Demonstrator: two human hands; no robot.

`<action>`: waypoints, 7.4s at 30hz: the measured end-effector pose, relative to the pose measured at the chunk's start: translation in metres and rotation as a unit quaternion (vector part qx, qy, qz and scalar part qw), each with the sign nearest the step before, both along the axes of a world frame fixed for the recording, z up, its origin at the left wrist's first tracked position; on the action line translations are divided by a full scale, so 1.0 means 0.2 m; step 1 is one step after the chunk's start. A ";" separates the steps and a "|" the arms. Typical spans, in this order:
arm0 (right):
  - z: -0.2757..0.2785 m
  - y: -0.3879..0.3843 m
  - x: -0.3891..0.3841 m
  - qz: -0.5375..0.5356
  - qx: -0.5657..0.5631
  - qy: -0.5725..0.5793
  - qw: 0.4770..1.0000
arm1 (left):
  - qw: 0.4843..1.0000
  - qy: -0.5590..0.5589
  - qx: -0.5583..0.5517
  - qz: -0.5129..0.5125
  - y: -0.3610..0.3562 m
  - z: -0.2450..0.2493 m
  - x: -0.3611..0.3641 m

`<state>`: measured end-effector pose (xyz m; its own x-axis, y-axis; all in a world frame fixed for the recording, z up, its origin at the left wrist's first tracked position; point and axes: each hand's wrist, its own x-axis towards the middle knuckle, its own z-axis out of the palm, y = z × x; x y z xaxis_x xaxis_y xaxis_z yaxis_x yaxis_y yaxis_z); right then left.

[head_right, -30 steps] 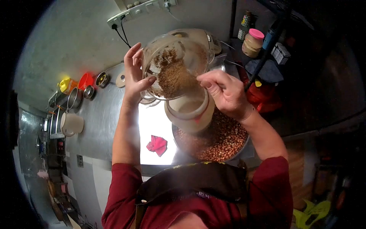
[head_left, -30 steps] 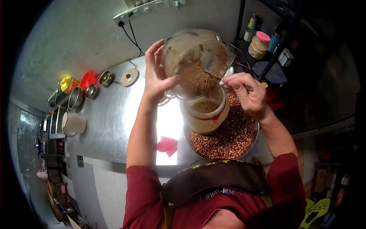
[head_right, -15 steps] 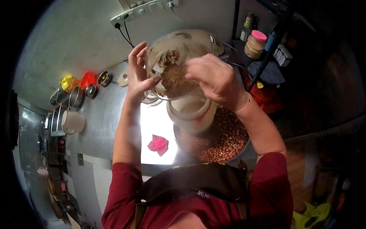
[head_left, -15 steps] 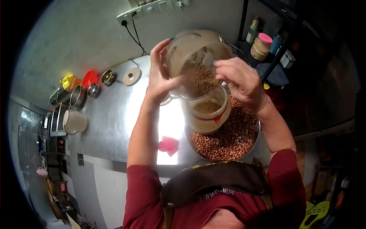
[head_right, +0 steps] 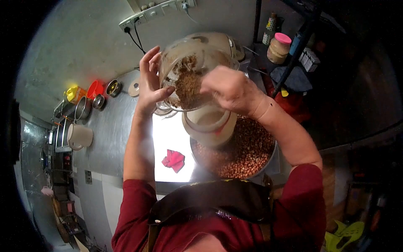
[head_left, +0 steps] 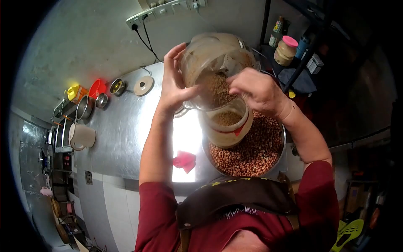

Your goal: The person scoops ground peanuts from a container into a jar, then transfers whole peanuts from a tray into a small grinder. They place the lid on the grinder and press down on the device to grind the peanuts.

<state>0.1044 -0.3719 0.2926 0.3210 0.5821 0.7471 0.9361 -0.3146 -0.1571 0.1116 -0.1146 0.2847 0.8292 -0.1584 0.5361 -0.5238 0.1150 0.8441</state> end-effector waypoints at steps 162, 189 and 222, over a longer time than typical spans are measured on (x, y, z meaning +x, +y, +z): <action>-0.29 -0.34 -0.15 0.069 0.136 0.245 0.958 | 0.982 -0.186 0.025 -0.005 0.04 -0.16 0.06; -0.39 -0.05 -0.12 0.097 0.233 0.395 0.883 | 0.980 -0.196 -0.011 0.026 0.01 -0.21 0.05; -0.59 -0.17 -0.13 0.095 0.397 0.452 0.793 | 0.971 -0.217 -0.037 0.091 -0.04 -0.23 0.03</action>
